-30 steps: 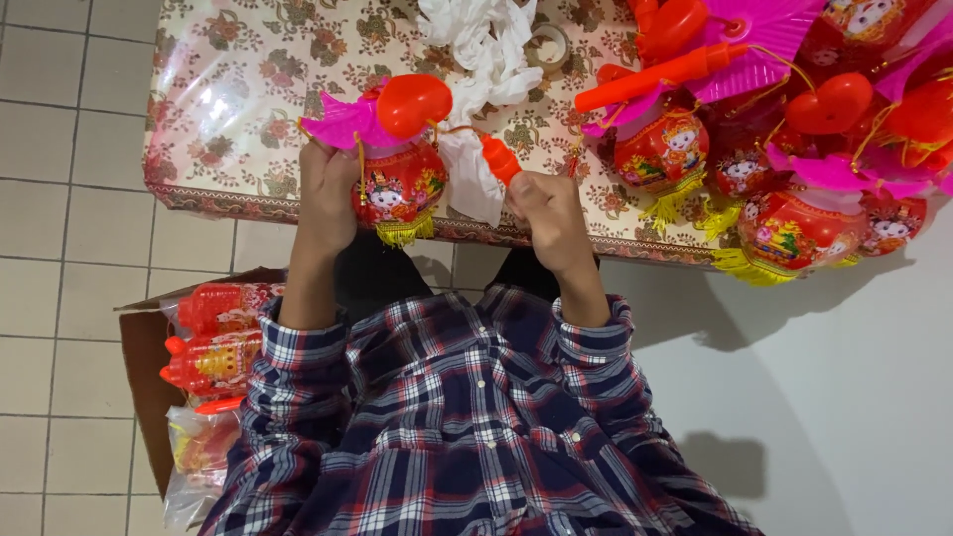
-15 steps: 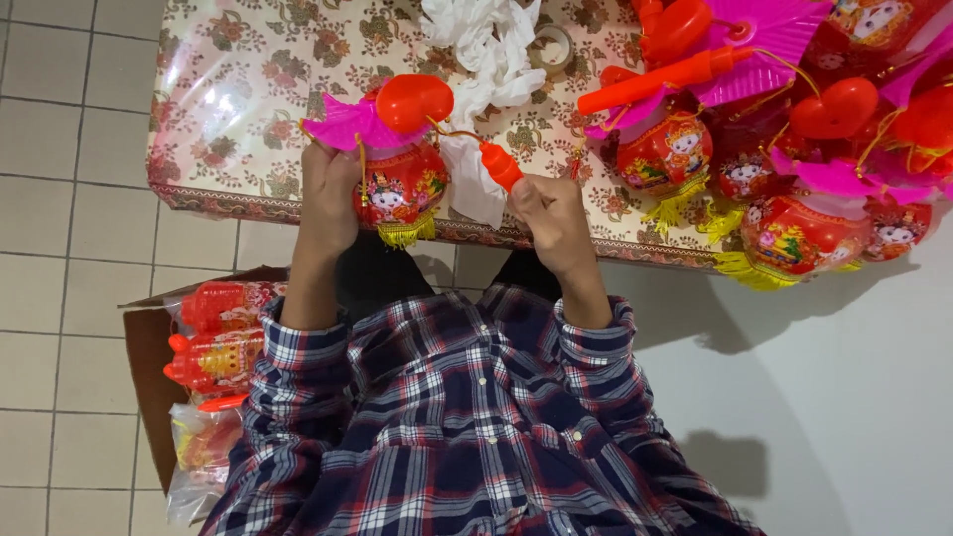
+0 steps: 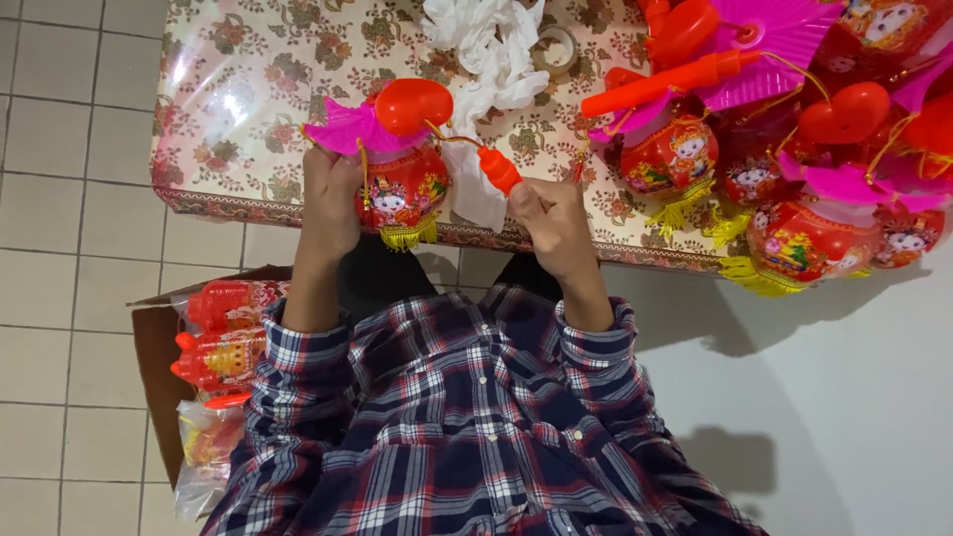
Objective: Assembling plastic lanterns by attaching handles, wiping them clean, and placing them into a box.
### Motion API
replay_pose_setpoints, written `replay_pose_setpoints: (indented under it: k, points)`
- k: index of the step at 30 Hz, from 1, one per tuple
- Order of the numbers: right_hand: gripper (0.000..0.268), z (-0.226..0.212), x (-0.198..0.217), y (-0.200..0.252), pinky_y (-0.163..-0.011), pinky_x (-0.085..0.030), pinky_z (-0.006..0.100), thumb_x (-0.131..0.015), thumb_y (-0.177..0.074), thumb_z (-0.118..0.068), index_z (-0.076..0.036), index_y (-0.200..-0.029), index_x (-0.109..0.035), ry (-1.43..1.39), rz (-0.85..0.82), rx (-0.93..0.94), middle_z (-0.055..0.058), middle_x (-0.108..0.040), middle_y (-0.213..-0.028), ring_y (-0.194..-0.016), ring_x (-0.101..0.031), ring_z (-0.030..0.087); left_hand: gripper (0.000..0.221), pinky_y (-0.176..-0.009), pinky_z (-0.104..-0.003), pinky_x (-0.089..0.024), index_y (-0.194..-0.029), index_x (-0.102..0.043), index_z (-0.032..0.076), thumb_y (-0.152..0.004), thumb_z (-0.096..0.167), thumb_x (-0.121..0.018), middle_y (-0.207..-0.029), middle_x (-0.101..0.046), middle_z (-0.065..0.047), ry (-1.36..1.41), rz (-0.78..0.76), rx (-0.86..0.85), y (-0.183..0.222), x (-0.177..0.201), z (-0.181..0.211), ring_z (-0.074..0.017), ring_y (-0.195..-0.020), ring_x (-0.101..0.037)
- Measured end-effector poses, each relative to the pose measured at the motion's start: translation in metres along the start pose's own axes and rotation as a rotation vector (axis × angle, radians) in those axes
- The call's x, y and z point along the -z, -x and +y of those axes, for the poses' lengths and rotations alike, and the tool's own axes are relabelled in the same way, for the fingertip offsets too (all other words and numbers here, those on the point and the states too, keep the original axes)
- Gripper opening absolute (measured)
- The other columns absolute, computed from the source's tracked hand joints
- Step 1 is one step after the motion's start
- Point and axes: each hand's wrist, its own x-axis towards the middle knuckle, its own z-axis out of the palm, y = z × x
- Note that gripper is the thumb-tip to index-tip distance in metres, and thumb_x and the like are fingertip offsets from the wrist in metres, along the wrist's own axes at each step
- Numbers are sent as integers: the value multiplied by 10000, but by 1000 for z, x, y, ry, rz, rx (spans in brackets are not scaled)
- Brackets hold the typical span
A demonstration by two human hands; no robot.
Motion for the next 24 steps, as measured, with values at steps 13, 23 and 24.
replay_pose_setpoints:
  k: [13, 23, 24]
  points:
    - [520, -9, -1, -20, -466, -265, 191, -387, -1096, -399, -152, -642, -446, -148, 68, -78, -39, -340, -498, -454, -313, 57, 312, -660, -338, -402, -857, -624, 102, -996, 332, -464, -634, -412, -33, -132, 92, -96, -3, 3, -14, -162, -584, -389]
    - [580, 10, -10, -30, -535, -319, 259, -466, -1063, -493, -139, -606, -513, 23, 239, -41, 19, -435, -518, -514, -411, 128, 234, -581, -299, -345, -763, -550, 133, -940, 279, -502, -581, -376, 8, -103, 96, -90, -5, 1, -16, -109, -530, -345]
    - [573, 9, -13, -32, -548, -328, 252, -503, -1064, -475, -142, -598, -494, 64, 261, -17, 15, -451, -521, -548, -435, 118, 246, -563, -284, -342, -752, -546, 138, -941, 293, -523, -561, -382, 16, -105, 102, -90, -7, 2, -17, -99, -516, -344]
